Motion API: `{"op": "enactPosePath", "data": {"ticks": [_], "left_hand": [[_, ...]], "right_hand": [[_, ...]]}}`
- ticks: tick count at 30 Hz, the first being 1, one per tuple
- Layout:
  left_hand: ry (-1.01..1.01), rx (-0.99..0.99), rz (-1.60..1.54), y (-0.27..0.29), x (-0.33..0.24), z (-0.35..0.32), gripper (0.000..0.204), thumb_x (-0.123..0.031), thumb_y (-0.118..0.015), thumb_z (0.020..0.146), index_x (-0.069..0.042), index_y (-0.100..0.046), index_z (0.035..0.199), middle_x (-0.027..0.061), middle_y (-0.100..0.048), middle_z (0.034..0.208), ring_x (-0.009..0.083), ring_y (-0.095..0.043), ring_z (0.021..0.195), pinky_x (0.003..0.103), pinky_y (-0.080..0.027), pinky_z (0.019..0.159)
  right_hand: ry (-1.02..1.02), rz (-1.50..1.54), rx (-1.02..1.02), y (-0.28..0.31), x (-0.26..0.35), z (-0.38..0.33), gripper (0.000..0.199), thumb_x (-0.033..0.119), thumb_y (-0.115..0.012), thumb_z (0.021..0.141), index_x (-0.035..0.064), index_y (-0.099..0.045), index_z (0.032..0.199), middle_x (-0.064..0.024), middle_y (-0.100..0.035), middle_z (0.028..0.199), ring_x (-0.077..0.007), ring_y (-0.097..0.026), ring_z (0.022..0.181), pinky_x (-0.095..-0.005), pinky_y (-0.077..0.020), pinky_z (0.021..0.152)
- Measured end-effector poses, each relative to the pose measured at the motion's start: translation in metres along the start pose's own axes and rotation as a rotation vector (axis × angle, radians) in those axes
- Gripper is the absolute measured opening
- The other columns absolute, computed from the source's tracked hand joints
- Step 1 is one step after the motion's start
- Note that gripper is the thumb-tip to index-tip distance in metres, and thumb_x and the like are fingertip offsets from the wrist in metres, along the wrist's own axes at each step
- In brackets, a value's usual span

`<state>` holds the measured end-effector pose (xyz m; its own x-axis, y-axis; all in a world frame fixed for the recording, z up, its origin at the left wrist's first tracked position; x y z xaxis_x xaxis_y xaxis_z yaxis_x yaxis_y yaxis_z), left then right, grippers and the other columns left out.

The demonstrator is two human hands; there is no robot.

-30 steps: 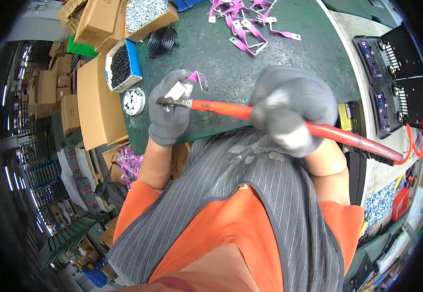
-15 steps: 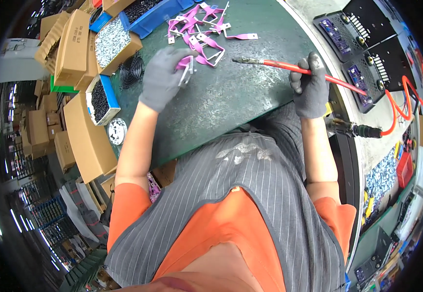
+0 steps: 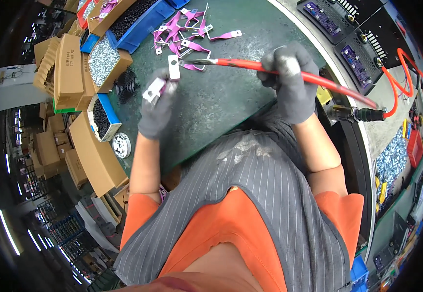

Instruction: Assembling metal components using a brush and sealant at a workstation.

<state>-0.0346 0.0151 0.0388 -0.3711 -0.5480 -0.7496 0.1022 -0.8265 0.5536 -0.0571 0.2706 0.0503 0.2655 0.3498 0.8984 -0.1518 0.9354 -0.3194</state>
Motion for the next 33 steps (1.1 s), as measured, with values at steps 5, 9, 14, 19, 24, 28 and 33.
{"op": "enactPosePath", "data": {"ticks": [5,9,14,19,24,28,33], "left_hand": [[0.1,-0.013,-0.199,-0.005,-0.001,-0.027,0.012,-0.011,-0.05,0.085,-0.002,-0.052,0.093,0.0071,-0.053,0.093,0.0141,-0.05,0.084,0.029,-0.04,0.077],[-0.036,-0.059,-0.088,0.002,-0.016,-0.03,0.013,-0.015,-0.05,0.085,-0.003,-0.053,0.091,0.0057,-0.051,0.087,0.0152,-0.049,0.082,0.029,-0.04,0.074],[-0.087,-0.06,-0.052,0.003,-0.033,-0.025,0.013,-0.016,-0.052,0.083,-0.003,-0.053,0.087,0.0071,-0.05,0.087,0.0185,-0.049,0.08,0.031,-0.04,0.073],[-0.081,-0.041,-0.008,0.0,-0.026,-0.02,0.011,-0.009,-0.054,0.081,-0.003,-0.053,0.09,0.0068,-0.051,0.087,0.0173,-0.049,0.078,0.029,-0.041,0.071],[-0.001,-0.047,0.211,-0.011,0.009,0.01,0.034,-0.011,-0.063,0.067,-0.007,-0.057,0.1,0.0151,-0.056,0.09,0.0298,-0.055,0.085,0.035,-0.044,0.074],[-0.04,0.176,0.624,-0.037,0.035,0.032,0.033,-0.021,-0.065,0.066,-0.013,-0.061,0.098,0.0114,-0.057,0.084,0.0298,-0.053,0.082,0.04,-0.043,0.072],[-0.162,0.074,0.63,-0.03,0.018,0.019,0.026,-0.02,-0.064,0.069,-0.011,-0.063,0.093,0.0104,-0.057,0.088,0.0305,-0.052,0.083,0.037,-0.042,0.073]], "right_hand": [[0.284,-0.067,0.247,-0.041,0.032,-0.004,0.014,0.014,-0.047,0.082,0.0032,-0.048,0.074,-0.0083,-0.054,0.065,-0.0148,-0.05,0.056,-0.0287,-0.0416,0.052],[0.301,-0.151,0.319,-0.049,0.037,-0.009,0.014,0.009,-0.048,0.079,0.0024,-0.048,0.066,-0.0098,-0.054,0.063,-0.0178,-0.051,0.056,-0.0292,-0.0428,0.053],[0.332,-0.063,0.263,-0.036,0.039,-0.009,0.016,0.015,-0.048,0.084,0.0033,-0.048,0.073,-0.0082,-0.052,0.062,-0.0154,-0.048,0.055,-0.0284,-0.0409,0.051],[0.33,-0.121,0.331,-0.036,0.038,-0.01,0.021,0.022,-0.048,0.085,0.0046,-0.047,0.073,-0.0064,-0.049,0.06,-0.0135,-0.046,0.053,-0.0264,-0.0387,0.048],[-0.009,0.035,-0.224,0.022,0.008,-0.003,0.025,0.032,-0.05,0.087,0.0075,-0.05,0.083,-0.0032,-0.052,0.068,-0.0106,-0.049,0.054,-0.0215,-0.0371,0.045],[-0.168,-0.021,-0.274,0.034,-0.016,-0.005,0.026,0.033,-0.051,0.087,0.007,-0.052,0.089,-0.0027,-0.055,0.073,-0.0093,-0.054,0.058,-0.0192,-0.04,0.047],[-0.187,0.0,-0.289,0.039,-0.019,-0.01,0.025,0.032,-0.051,0.087,0.0071,-0.052,0.087,-0.0024,-0.055,0.073,-0.0079,-0.053,0.057,-0.019,-0.0391,0.046]]}}
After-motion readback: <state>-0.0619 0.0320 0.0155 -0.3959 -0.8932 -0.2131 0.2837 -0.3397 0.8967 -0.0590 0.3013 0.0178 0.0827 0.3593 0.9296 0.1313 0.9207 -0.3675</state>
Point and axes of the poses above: each hand's wrist, its own z-axis towards the middle knuckle, its own y-axis out of the back of the hand, x = y × z, the point moved 7 cm from there along z, towards the middle knuckle
